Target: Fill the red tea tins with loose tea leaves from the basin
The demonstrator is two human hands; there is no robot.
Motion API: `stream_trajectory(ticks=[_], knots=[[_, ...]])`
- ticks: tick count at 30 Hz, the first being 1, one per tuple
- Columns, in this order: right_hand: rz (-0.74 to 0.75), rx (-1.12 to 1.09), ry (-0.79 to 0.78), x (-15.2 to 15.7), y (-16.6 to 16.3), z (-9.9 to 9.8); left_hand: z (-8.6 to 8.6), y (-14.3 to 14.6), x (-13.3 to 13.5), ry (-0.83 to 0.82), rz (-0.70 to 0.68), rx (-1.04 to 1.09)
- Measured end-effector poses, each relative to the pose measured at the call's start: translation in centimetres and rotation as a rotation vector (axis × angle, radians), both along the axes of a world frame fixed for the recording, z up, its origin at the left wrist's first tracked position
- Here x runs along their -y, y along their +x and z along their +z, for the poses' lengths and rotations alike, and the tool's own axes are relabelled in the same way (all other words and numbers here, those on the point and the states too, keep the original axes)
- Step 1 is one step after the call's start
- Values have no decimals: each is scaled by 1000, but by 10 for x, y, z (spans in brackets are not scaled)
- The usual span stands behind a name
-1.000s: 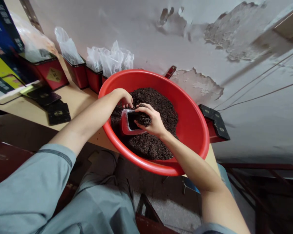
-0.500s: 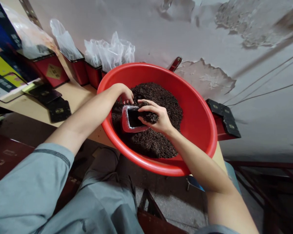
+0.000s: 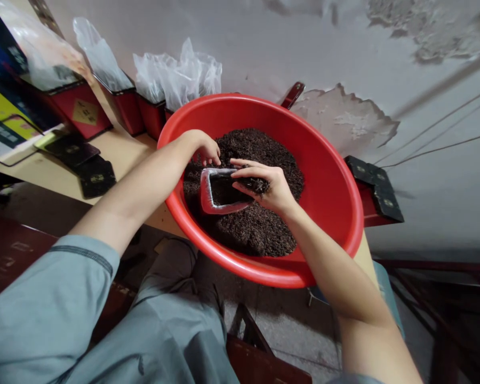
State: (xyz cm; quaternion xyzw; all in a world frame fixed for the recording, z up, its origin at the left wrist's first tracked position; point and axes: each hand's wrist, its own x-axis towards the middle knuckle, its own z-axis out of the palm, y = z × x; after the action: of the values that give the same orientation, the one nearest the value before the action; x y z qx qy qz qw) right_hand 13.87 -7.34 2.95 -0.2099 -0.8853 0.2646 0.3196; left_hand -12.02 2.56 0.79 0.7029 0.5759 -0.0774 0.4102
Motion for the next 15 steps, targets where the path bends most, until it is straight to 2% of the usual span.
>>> stream_trajectory(ticks=[4, 7, 12, 15], knots=[[57, 76, 53, -4, -6, -7, 6, 8, 6, -77, 61, -105], [50, 178, 168, -7, -7, -10, 13, 7, 9, -86, 54, -108], [-155, 393, 498, -11, -5, -4, 20, 1, 7, -129, 34, -86], [-247, 399, 575, -13, -3, 2, 15, 2, 7, -132, 97, -76]])
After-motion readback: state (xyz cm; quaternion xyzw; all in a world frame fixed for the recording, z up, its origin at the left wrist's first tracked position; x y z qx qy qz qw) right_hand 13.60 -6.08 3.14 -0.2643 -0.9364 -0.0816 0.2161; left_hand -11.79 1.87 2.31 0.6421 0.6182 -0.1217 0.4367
